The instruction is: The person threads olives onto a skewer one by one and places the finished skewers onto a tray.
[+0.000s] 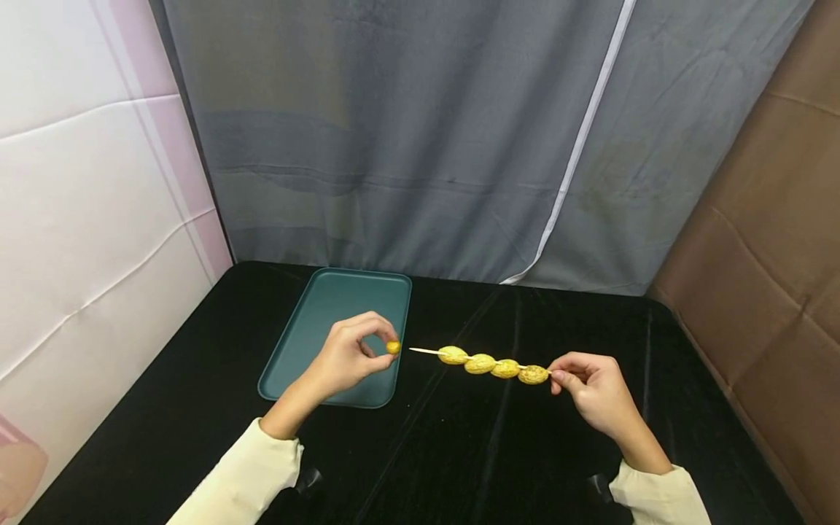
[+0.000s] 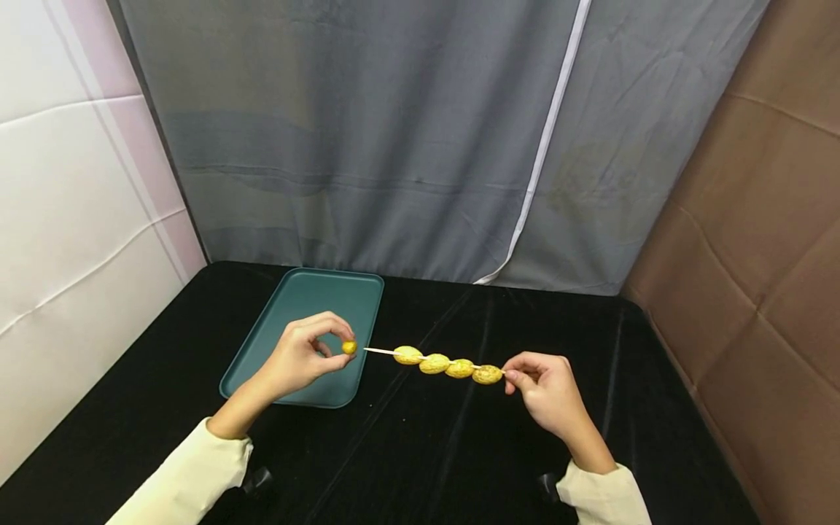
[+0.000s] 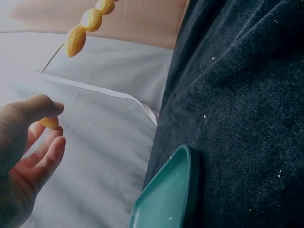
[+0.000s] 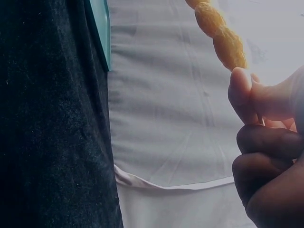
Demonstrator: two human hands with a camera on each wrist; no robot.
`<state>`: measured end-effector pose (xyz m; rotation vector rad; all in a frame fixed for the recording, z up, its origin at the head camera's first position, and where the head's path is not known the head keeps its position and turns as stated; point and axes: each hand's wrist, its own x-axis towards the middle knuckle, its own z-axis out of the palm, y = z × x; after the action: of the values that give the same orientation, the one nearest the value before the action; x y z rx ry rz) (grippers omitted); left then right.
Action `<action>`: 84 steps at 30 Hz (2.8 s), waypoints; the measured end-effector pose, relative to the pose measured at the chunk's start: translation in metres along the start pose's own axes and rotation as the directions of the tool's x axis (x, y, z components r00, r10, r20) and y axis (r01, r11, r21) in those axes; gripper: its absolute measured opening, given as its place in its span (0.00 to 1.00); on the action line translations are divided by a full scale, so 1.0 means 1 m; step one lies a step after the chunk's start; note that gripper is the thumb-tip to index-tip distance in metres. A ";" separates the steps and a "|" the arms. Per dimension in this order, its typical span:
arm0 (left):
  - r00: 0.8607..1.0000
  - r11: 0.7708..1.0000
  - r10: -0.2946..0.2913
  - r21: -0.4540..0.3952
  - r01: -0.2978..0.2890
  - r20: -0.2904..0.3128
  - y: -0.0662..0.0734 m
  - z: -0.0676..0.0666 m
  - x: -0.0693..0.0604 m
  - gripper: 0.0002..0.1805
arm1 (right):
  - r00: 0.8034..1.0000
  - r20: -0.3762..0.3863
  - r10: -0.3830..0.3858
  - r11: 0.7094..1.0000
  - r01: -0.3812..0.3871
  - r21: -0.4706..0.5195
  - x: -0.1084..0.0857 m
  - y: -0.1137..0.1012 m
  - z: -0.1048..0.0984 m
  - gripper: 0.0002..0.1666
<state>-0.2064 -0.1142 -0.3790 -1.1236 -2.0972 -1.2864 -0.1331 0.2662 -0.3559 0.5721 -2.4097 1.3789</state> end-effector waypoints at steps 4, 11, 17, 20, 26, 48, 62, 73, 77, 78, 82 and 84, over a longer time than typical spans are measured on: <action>0.999 0.998 0.044 0.034 -0.044 0.001 0.001 -0.001 0.001 0.19 | 1.000 -0.001 -0.003 1.000 0.003 -0.006 0.000 0.000 0.000 0.10; 0.996 0.995 0.087 0.047 -0.087 -0.008 0.004 0.001 0.005 0.20 | 1.000 -0.004 -0.022 1.000 0.022 -0.010 0.001 -0.001 0.001 0.11; 0.996 0.996 0.084 0.036 -0.084 -0.009 0.006 0.002 0.006 0.20 | 1.000 -0.001 -0.030 0.999 0.030 -0.014 0.002 -0.001 0.001 0.12; 0.998 0.997 0.066 0.029 -0.067 0.011 0.006 0.000 0.007 0.19 | 1.000 -0.003 -0.024 1.000 0.024 -0.020 0.002 -0.002 0.000 0.12; 0.997 0.998 0.062 -0.003 -0.062 0.046 0.004 -0.002 0.006 0.16 | 1.000 0.004 -0.025 0.999 0.025 -0.029 0.003 -0.001 0.000 0.12; 0.999 0.997 0.020 -0.077 -0.017 0.038 0.010 -0.001 0.012 0.15 | 0.999 -0.001 -0.032 0.999 0.032 -0.015 0.005 -0.001 -0.003 0.12; 0.998 0.995 0.013 -0.102 -0.007 0.057 0.009 0.000 0.007 0.16 | 1.000 0.022 -0.007 1.000 0.007 -0.010 0.005 0.000 -0.003 0.10; 0.997 0.987 -0.011 -0.161 0.023 0.073 0.009 0.002 0.007 0.16 | 0.999 0.035 0.010 1.000 -0.010 0.005 0.004 0.001 -0.002 0.11; 0.996 0.980 -0.017 -0.194 0.033 0.084 0.009 0.003 0.008 0.16 | 0.999 0.044 0.029 1.000 -0.029 0.011 0.004 0.001 0.000 0.11; 0.996 0.978 -0.027 -0.204 0.044 0.087 0.009 0.003 0.008 0.16 | 0.998 0.045 0.033 0.999 -0.033 0.014 0.004 0.002 0.001 0.11; 0.993 0.959 -0.086 -0.264 0.105 0.081 0.011 0.002 0.006 0.15 | 0.997 0.055 0.046 0.998 -0.048 0.033 0.005 0.003 0.004 0.11; 0.990 0.949 -0.112 -0.288 0.131 0.082 0.011 0.001 0.005 0.15 | 0.997 0.058 0.050 0.998 -0.052 0.036 0.005 0.003 0.006 0.11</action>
<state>-0.2002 -0.1085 -0.3695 -1.1839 -2.0981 -1.6844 -0.1399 0.2619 -0.3587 0.5701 -2.4648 1.4500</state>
